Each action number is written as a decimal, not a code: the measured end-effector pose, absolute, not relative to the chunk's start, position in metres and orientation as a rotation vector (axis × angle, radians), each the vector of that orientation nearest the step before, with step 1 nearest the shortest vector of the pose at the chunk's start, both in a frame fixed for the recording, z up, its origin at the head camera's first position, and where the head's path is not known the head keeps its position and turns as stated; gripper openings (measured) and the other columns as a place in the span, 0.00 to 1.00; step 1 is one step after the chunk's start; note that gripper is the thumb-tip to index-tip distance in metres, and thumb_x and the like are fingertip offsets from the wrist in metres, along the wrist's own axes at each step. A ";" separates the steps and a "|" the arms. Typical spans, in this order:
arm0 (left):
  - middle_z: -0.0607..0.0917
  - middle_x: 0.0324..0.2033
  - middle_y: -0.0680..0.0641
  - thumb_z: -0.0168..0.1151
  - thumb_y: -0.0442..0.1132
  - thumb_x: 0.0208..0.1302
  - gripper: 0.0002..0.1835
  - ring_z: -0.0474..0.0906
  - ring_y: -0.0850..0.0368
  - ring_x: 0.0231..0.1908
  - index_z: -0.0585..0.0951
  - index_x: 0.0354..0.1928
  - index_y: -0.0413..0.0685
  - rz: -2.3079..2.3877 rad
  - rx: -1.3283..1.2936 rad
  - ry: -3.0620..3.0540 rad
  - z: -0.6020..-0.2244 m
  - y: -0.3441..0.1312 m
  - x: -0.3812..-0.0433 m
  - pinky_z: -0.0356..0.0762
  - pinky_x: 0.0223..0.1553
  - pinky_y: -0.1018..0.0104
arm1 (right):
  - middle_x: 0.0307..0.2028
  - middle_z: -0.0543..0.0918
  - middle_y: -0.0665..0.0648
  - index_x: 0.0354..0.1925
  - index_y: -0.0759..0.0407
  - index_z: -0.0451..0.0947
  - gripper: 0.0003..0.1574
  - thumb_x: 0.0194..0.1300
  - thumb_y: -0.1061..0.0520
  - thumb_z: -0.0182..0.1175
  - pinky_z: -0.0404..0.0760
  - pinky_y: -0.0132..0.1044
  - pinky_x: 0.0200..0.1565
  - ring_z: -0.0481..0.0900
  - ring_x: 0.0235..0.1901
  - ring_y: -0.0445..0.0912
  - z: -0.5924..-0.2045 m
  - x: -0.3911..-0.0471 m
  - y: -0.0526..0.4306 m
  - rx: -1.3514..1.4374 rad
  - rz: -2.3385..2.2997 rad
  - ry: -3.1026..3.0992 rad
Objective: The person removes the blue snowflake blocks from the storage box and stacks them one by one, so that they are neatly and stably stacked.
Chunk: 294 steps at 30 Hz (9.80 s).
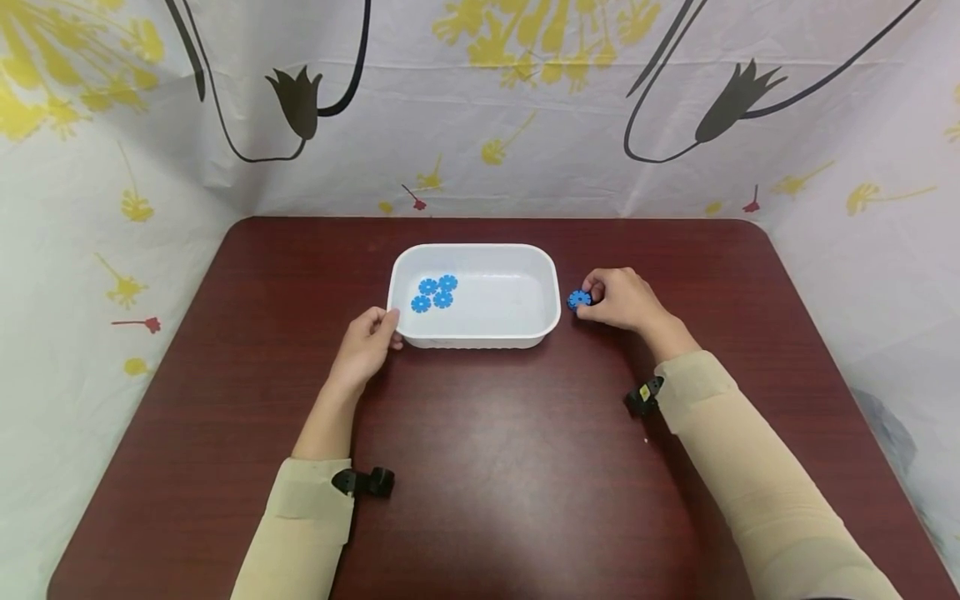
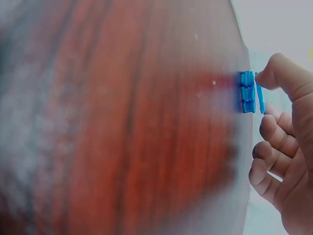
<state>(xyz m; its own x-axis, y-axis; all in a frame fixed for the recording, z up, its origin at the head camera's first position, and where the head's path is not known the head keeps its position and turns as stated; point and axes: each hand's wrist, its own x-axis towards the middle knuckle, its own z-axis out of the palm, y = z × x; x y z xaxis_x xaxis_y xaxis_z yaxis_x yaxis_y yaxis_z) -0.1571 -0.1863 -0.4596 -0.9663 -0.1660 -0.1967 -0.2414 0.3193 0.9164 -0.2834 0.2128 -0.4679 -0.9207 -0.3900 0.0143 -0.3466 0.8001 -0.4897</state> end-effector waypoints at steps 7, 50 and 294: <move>0.80 0.35 0.41 0.50 0.49 0.79 0.20 0.80 0.51 0.37 0.76 0.44 0.36 1.765 -0.387 2.490 -0.461 -0.187 -0.158 0.77 0.46 0.60 | 0.30 0.81 0.55 0.38 0.59 0.80 0.17 0.53 0.51 0.72 0.72 0.44 0.35 0.76 0.32 0.49 -0.468 -0.283 0.213 -0.580 -0.760 2.903; 0.81 0.34 0.42 0.51 0.50 0.79 0.19 0.81 0.51 0.37 0.76 0.43 0.38 1.778 -0.398 2.464 -0.460 -0.187 -0.157 0.77 0.46 0.59 | 0.29 0.80 0.53 0.42 0.58 0.81 0.11 0.61 0.55 0.61 0.71 0.39 0.32 0.74 0.24 0.47 -0.415 -0.281 0.097 -0.766 -1.095 2.878; 0.81 0.33 0.43 0.51 0.49 0.79 0.19 0.80 0.54 0.35 0.77 0.42 0.37 1.760 -0.391 2.497 -0.462 -0.187 -0.158 0.78 0.43 0.64 | 0.28 0.83 0.56 0.34 0.62 0.80 0.16 0.49 0.55 0.72 0.77 0.42 0.34 0.78 0.30 0.49 -0.394 -0.285 0.182 -0.736 -0.747 2.885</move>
<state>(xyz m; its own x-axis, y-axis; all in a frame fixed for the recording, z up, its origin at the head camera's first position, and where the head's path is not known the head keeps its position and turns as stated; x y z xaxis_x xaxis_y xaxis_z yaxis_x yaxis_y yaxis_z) -0.1585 -0.1871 -0.4621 -0.9659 -0.1705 -0.1950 -0.2410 0.3155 0.9178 -0.2848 0.1817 -0.3940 -0.8825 -0.4677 0.0491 -0.4327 0.7668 -0.4740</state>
